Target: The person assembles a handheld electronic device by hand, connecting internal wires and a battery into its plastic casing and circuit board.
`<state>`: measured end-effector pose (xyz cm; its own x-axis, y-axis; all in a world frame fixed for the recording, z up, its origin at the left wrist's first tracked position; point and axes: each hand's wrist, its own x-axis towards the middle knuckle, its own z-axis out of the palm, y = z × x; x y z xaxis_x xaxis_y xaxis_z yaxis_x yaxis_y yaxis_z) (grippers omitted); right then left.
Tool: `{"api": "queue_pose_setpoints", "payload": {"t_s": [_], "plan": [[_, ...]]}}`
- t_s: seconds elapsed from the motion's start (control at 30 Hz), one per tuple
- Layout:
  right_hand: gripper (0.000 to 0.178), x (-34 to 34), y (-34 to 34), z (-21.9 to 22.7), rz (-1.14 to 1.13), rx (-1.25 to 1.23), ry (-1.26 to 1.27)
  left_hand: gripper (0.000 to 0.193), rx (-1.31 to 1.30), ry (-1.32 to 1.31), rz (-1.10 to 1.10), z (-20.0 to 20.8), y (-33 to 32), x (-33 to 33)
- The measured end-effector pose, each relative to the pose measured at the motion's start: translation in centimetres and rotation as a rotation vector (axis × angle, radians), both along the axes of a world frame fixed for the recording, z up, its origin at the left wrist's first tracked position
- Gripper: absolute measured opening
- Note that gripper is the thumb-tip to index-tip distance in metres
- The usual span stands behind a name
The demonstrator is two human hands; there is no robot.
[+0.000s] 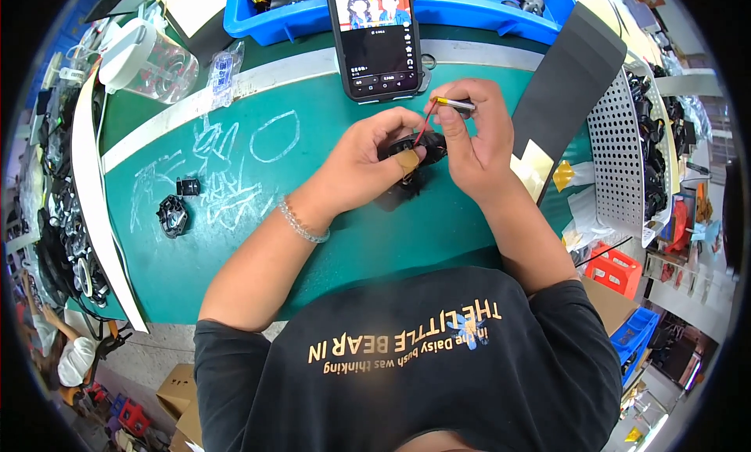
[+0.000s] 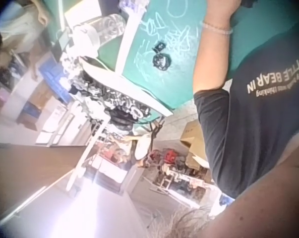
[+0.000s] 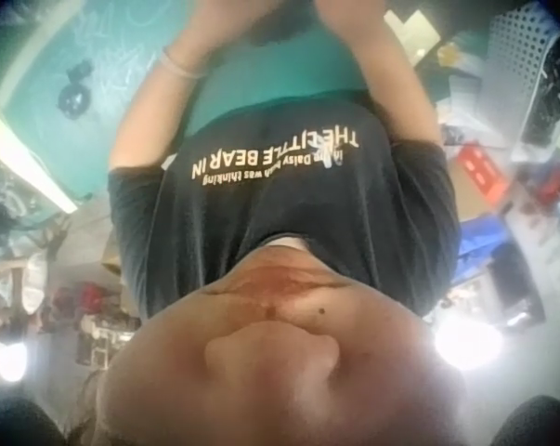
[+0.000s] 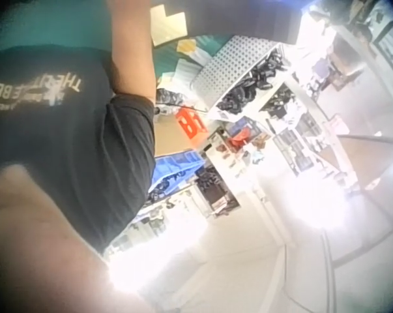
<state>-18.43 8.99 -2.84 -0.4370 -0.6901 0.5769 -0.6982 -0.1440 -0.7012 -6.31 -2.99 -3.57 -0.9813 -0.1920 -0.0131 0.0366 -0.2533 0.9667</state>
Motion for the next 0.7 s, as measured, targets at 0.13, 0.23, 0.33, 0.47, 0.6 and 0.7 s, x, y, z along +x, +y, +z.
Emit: {"api": "queue_pose_setpoints", "payload": {"t_s": [0.13, 0.23, 0.33, 0.47, 0.6, 0.7], "plan": [[0.016, 0.5, -0.3, -0.2, 0.117, -0.144, -0.174, 0.013, -0.110, -0.081, -0.104, 0.2, -0.1, 0.2], [0.014, 0.3, -0.5, -0.4, 0.027, -0.070, -0.095, 0.012, -0.139, -0.001, 0.010, -0.7, 0.3, -0.1], [0.015, -0.5, -0.8, 0.3, -0.077, 0.049, 0.001, 0.011, -0.216, 0.055, 0.093, -1.3, 0.6, -0.1], [0.018, -1.1, -0.3, 1.7, -0.037, 0.138, -0.014, 0.011, -0.233, 0.079, 0.109, -1.2, 0.7, 0.1], [0.021, -2.1, 0.2, 2.4, -0.007, 0.243, 0.069, 0.012, -0.289, 0.047, 0.137, -1.1, 0.2, 0.2], [0.020, -2.1, 0.5, 2.7, -0.003, 0.370, 0.055, 0.014, -0.297, 0.015, 0.147, -0.7, 0.0, 0.2]]}}
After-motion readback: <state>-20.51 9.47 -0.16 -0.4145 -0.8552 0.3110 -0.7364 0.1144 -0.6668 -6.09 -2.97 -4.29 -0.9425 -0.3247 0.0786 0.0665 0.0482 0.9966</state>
